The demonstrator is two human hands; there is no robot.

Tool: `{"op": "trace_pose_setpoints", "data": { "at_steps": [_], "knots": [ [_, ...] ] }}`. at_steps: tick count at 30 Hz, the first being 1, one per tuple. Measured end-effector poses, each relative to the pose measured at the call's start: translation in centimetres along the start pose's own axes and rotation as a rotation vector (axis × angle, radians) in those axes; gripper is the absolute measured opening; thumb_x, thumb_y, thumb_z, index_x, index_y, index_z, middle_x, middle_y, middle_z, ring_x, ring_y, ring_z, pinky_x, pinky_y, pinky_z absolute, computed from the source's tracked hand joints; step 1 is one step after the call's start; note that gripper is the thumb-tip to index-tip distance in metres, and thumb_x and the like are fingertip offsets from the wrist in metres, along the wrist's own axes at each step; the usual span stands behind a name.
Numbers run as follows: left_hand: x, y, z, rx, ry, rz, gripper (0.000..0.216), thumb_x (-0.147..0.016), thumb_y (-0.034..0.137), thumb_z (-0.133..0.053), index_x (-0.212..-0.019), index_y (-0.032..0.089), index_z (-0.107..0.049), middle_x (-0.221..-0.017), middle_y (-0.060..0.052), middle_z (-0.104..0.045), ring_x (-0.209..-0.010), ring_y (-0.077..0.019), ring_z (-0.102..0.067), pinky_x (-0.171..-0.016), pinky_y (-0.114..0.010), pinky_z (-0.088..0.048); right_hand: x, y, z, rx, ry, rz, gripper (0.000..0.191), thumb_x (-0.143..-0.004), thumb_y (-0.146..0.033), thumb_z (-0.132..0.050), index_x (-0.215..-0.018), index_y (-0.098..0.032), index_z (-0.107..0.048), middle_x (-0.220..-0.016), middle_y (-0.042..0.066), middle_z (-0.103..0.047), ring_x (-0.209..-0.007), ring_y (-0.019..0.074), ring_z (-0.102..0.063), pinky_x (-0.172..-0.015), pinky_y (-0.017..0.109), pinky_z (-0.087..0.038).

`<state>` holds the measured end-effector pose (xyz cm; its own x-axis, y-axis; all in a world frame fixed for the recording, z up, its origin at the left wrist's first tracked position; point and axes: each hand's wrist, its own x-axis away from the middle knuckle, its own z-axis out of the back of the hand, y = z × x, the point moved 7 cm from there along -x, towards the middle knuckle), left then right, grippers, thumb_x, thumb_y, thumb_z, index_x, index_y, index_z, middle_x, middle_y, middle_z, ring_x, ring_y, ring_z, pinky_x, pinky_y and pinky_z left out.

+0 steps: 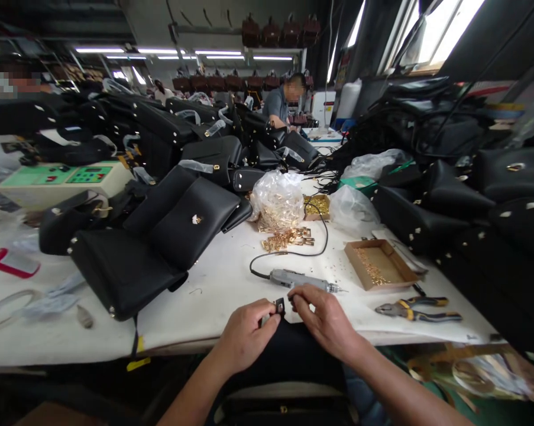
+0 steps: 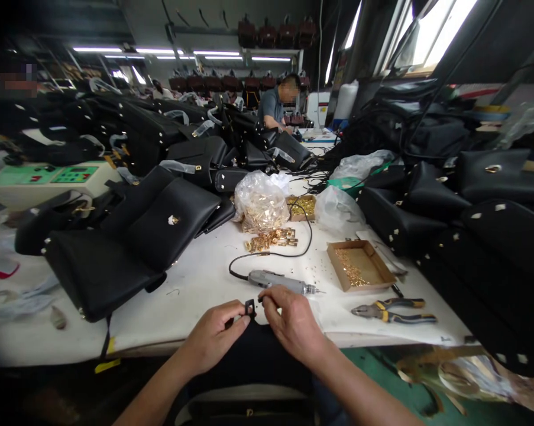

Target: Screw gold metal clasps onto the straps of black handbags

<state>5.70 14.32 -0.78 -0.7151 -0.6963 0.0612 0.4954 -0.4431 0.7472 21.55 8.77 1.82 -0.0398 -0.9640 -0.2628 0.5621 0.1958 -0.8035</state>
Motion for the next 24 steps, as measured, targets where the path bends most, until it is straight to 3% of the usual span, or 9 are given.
{"op": "trace_pose_setpoints", "data": {
  "at_steps": [3,7,10,13,15,19,22,24],
  "knots": [
    [0.5,-0.3,0.1,-0.078,0.009,0.024,0.031,-0.103,0.036,-0.043,-0.081,0.022,-0.061,-0.082,0.000,-0.069,-0.076,-0.0175,-0.063,-0.071,-0.029,-0.041,1.5,1.2,4.0,0.080,-0.011,-0.151,0.026,-0.102,-0.030,-0.047,-0.091,-0.022,-0.069,-0.084,0.003,-0.072,-0.078,0.0194,-0.067,-0.072,0.029,-0.049],
    [1.7,0.1,0.0,-0.391,0.086,0.002,0.034,-0.104,0.036,-0.041,-0.084,0.022,-0.065,-0.081,-0.005,-0.073,-0.074,-0.0220,-0.066,-0.070,-0.034,-0.041,4.9,3.5,7.7,0.409,-0.297,-0.277,0.028,-0.096,-0.031,-0.057,-0.073,-0.025,-0.072,-0.072,0.001,-0.071,-0.068,0.0190,-0.065,-0.065,0.030,-0.043],
    [2.5,1.5,-0.3,-0.550,0.218,-0.070,0.029,-0.104,0.028,-0.041,-0.097,0.024,-0.069,-0.080,-0.006,-0.075,-0.073,-0.0235,-0.068,-0.072,-0.035,-0.043,4.8,4.5,8.4,0.447,-0.359,-0.257,0.020,-0.095,-0.033,-0.060,-0.088,-0.029,-0.079,-0.086,0.002,-0.076,-0.074,0.0191,-0.069,-0.070,0.030,-0.046],
    [3.1,2.4,-0.9,-0.581,0.360,-0.073,0.028,-0.105,0.025,-0.039,-0.101,0.023,-0.067,-0.074,-0.004,-0.072,-0.067,-0.0226,-0.067,-0.066,-0.034,-0.041,0.8,4.6,7.4,0.342,-0.222,-0.185,0.023,-0.096,-0.034,-0.060,-0.109,-0.027,-0.078,-0.103,0.004,-0.077,-0.087,0.0192,-0.071,-0.078,0.028,-0.050],
    [3.3,2.1,-1.7,-0.555,0.376,-0.030,0.030,-0.106,0.026,-0.036,-0.095,0.022,-0.064,-0.069,-0.003,-0.069,-0.063,-0.0226,-0.066,-0.061,-0.034,-0.037,-3.3,4.7,5.8,0.315,-0.144,-0.129,0.022,-0.094,-0.033,-0.062,-0.108,-0.025,-0.078,-0.105,0.004,-0.078,-0.089,0.0188,-0.071,-0.079,0.027,-0.051],
    [3.7,0.2,-2.4,-0.312,0.159,0.076,0.036,-0.108,0.030,-0.029,-0.087,0.023,-0.056,-0.066,-0.001,-0.066,-0.060,-0.0184,-0.064,-0.059,-0.031,-0.034,-11.3,6.2,1.7,0.515,-0.157,-0.059,0.022,-0.093,-0.028,-0.061,-0.106,-0.025,-0.078,-0.105,0.002,-0.078,-0.091,0.0177,-0.070,-0.080,0.026,-0.049],
    [4.1,-0.6,-1.0,-0.145,-0.028,0.101,0.036,-0.108,0.036,-0.032,-0.081,0.023,-0.052,-0.076,0.000,-0.067,-0.071,-0.0169,-0.065,-0.064,-0.028,-0.036,-15.1,8.5,-0.4,0.582,-0.181,-0.100,0.020,-0.091,-0.028,-0.064,-0.104,-0.026,-0.079,-0.103,0.002,-0.078,-0.092,0.0199,-0.069,-0.077,0.027,-0.048],
    [3.9,-1.1,0.6,-0.128,-0.082,0.120,0.036,-0.107,0.038,-0.034,-0.079,0.023,-0.051,-0.077,0.000,-0.066,-0.074,-0.0170,-0.064,-0.066,-0.028,-0.036,-16.4,9.9,-1.3,0.612,-0.193,-0.126,0.019,-0.088,-0.028,-0.065,-0.102,-0.026,-0.079,-0.103,0.003,-0.077,-0.094,0.0221,-0.069,-0.075,0.028,-0.047]
  ]
}}
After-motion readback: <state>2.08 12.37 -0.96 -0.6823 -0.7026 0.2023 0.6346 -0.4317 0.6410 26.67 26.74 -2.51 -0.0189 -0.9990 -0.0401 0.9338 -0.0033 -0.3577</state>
